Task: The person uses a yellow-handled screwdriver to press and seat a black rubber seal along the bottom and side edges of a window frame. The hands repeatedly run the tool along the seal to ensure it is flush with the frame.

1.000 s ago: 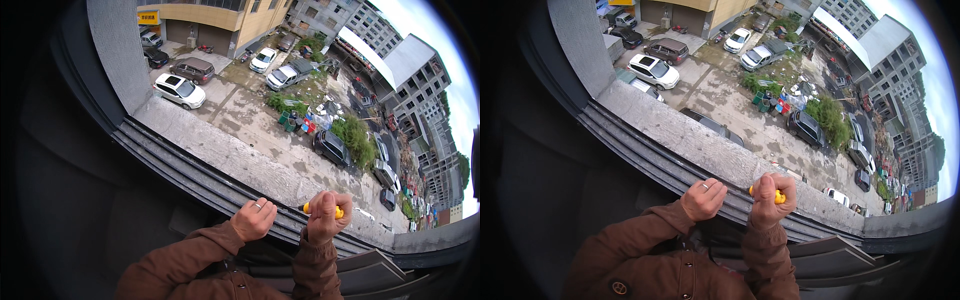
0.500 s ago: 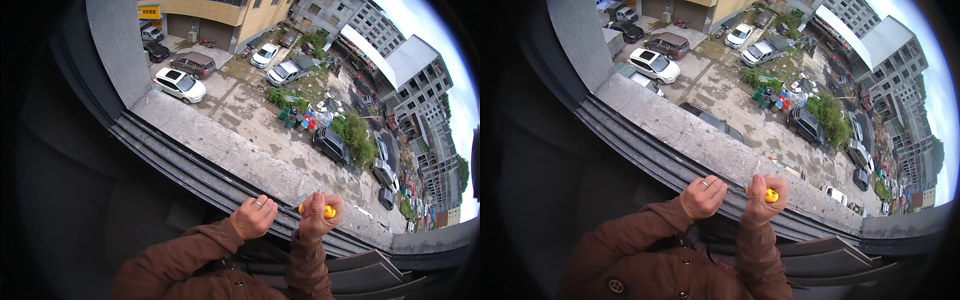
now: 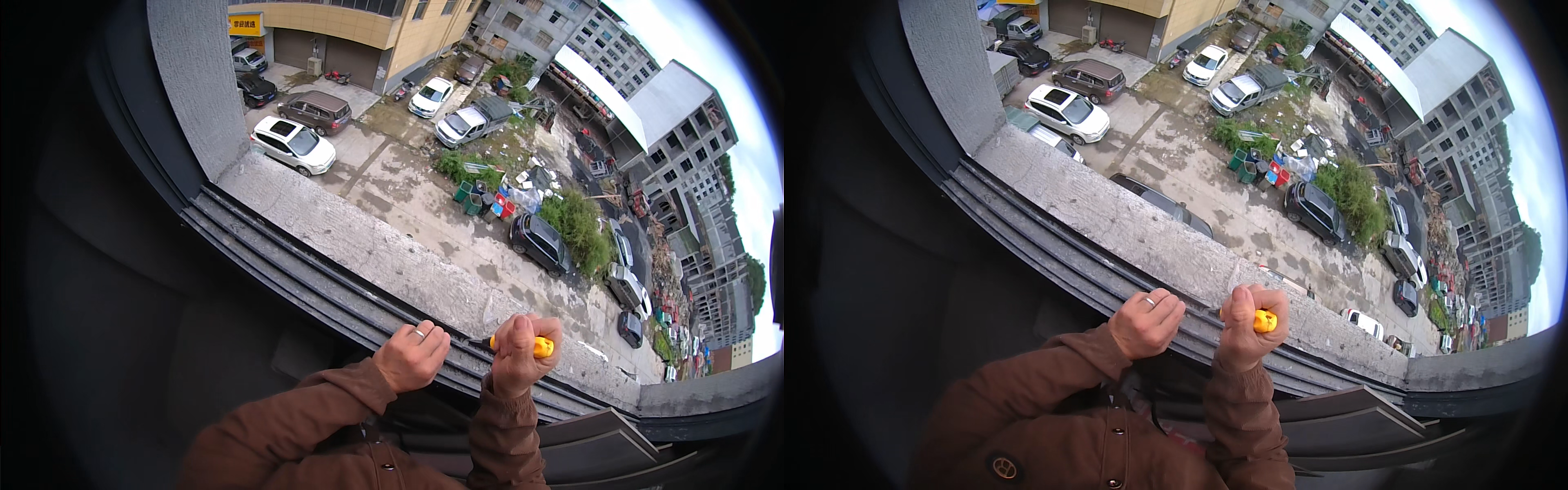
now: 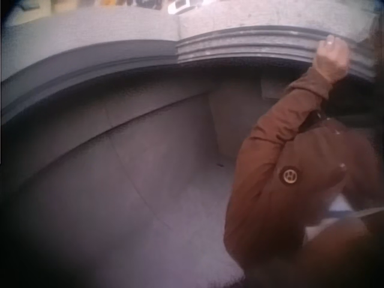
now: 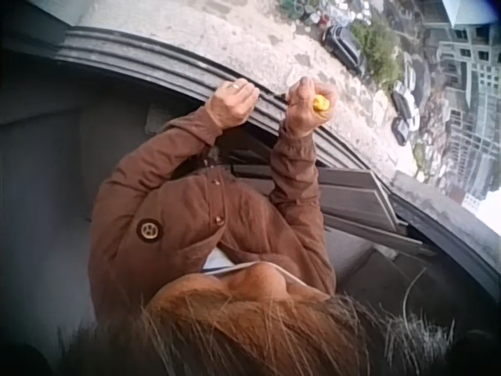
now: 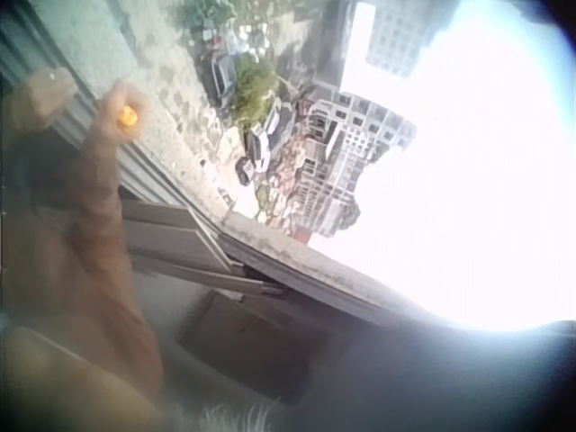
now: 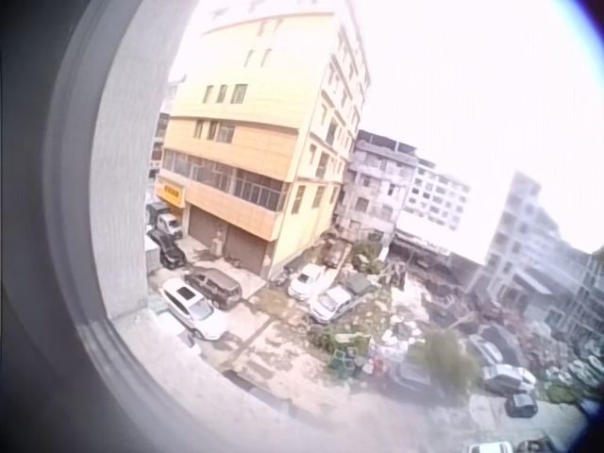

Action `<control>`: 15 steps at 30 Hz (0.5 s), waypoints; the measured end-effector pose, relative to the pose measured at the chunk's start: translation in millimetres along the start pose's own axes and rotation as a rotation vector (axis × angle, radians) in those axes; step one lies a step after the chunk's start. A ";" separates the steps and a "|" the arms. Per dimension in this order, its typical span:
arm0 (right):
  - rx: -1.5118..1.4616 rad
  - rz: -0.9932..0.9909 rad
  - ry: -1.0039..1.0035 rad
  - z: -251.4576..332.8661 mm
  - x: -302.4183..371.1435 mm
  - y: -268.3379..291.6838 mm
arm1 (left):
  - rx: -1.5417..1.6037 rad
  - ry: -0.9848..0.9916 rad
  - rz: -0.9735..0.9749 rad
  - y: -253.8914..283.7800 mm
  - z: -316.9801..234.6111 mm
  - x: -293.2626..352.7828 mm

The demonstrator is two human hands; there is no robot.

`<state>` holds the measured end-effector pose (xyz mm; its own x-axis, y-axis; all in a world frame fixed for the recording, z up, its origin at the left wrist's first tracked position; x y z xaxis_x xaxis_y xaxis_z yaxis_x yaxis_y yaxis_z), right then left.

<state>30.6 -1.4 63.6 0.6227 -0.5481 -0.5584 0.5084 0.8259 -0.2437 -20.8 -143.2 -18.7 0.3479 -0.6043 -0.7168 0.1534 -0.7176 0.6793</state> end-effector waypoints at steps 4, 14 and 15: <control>-0.091 -0.006 0.083 30.0 -10.1 -15.6 | 0.014 0.020 0.015 -3.1 -0.9 6.2; -0.188 -0.016 0.127 39.1 -15.2 -5.2 | -0.005 0.012 0.015 -2.1 1.5 4.4; -0.199 -0.003 0.136 47.4 -16.8 -10.2 | -0.009 0.010 0.020 -1.8 0.7 6.1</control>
<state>43.1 -6.9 113.0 0.5283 -0.5389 -0.6561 0.3748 0.8414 -0.3892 -19.5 -145.9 -24.4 0.3600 -0.6147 -0.7019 0.1547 -0.7026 0.6946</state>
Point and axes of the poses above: each hand's wrist, its own x-axis away from the middle knuckle, its own y-axis out of the back of the hand, z = x × y, the point moved 1 cm from there along -x, towards the middle knuckle, and after that the axes turned 7 degrees about -x, right-handed, at the moved point
